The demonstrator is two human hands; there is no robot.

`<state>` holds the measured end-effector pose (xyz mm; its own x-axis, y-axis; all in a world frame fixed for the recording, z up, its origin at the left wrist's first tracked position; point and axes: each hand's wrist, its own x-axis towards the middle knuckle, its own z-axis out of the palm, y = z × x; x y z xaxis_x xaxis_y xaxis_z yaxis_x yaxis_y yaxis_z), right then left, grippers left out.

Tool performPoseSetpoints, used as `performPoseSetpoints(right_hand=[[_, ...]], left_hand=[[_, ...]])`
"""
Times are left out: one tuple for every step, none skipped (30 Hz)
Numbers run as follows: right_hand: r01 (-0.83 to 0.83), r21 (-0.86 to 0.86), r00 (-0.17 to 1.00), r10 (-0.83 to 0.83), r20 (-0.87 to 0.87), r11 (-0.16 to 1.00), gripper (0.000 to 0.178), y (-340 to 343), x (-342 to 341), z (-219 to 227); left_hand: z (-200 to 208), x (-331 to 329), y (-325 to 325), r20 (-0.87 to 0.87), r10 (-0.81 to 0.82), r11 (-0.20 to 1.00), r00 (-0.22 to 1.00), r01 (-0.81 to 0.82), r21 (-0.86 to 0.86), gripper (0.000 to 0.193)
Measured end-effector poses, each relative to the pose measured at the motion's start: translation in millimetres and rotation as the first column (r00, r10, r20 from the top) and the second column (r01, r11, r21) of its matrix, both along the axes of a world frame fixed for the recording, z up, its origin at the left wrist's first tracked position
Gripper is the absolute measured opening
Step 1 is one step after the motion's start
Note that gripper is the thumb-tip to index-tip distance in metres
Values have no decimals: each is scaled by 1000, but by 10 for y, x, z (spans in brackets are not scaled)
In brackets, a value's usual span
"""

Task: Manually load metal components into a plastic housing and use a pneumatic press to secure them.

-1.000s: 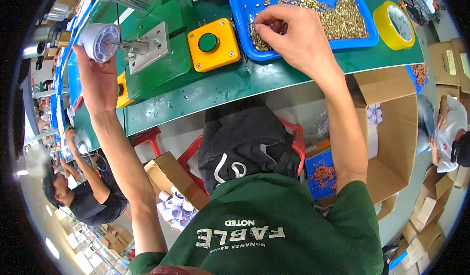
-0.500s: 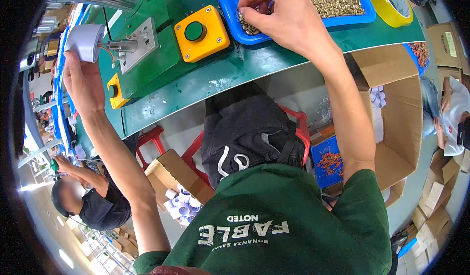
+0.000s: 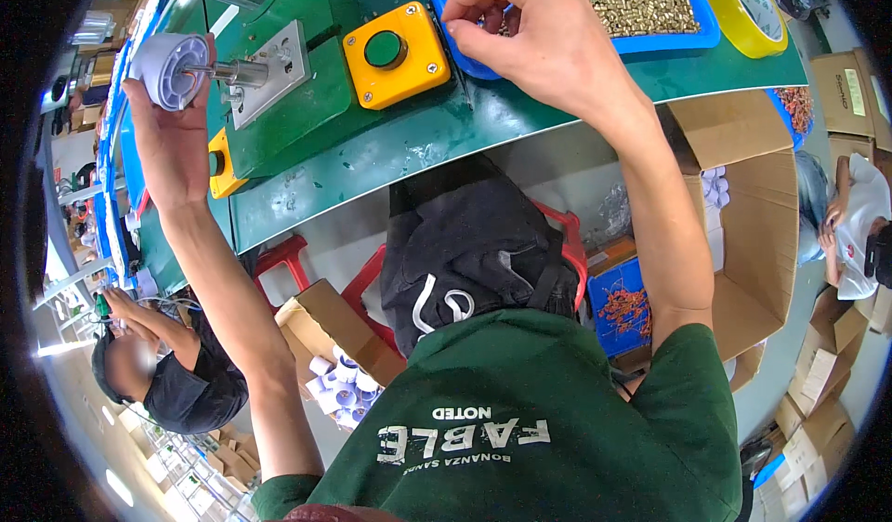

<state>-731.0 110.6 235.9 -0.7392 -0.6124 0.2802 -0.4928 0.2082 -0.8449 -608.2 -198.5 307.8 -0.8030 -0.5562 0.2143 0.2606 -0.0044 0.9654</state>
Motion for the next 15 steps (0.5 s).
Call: performPoseSetpoints(right_hand=[[7, 6, 1000, -6, -31, 1000, 11, -6, 6, -1], [9, 0, 1000, -9, -23, 1000, 11, -6, 4, 1], [5, 37, 998, -3, -55, 999, 10, 5, -4, 4], [3, 73, 996, 3, -86, 997, 10, 17, -10, 4], [4, 125, 999, 1, -43, 992, 15, 31, -10, -1], [4, 117, 999, 0, -33, 993, 15, 9, 10, 69], [36, 119, 998, -42, 50, 992, 14, -28, 43, 188], [67, 123, 988, -83, 133, 990, 16, -54, 79, 291], [65, 139, 991, -81, 107, 988, 15, -43, 111, 367], [71, 136, 990, -87, 114, 988, 15, -33, 107, 355], [65, 117, 990, -79, 120, 991, 15, -24, 95, 335], [57, 98, 990, -70, 126, 994, 16, -19, 89, 319], [61, 97, 989, -73, 131, 993, 16, -14, 89, 319], [53, 105, 990, -66, 126, 993, 15, -12, 89, 329], [42, 113, 991, -56, 121, 993, 15, -13, 88, 330]], left_hand=[[-2, -9, 34, 7, -2, 1000, 1000, 2, -5, 61], [-2, -16, 60, -1, -1, 1000, 1000, 1, 31, 61], [0, -22, 77, -6, -1, 998, 1000, 1, 67, 60], [7, -28, 84, 3, -5, 998, 1000, 5, 61, 60], [18, -35, 89, 1, 6, 999, 1000, -6, 54, 60], [40, -34, 97, -2, 21, 999, 1000, -20, 46, 60], [62, -42, 135, -6, 25, 999, 1000, -25, 41, 60], [60, -35, 125, 4, 23, 999, 1000, -23, 35, 60], [70, -40, 117, -1, 20, 1000, 1000, -20, 19, 60], [79, -44, 102, -7, 16, 1000, 1000, -16, 2, 60], [73, -30, 42, -1, -36, 999, 999, 36, 7, 53], [71, -22, 21, 5, -40, 999, 999, 40, 5, 53], [70, -15, 10, 16, -43, 998, 999, 44, -38, 54], [71, -11, 2, 26, -46, 996, 999, 48, -80, 54], [77, -7, -6, 29, -47, 995, 998, 50, -81, 54]])
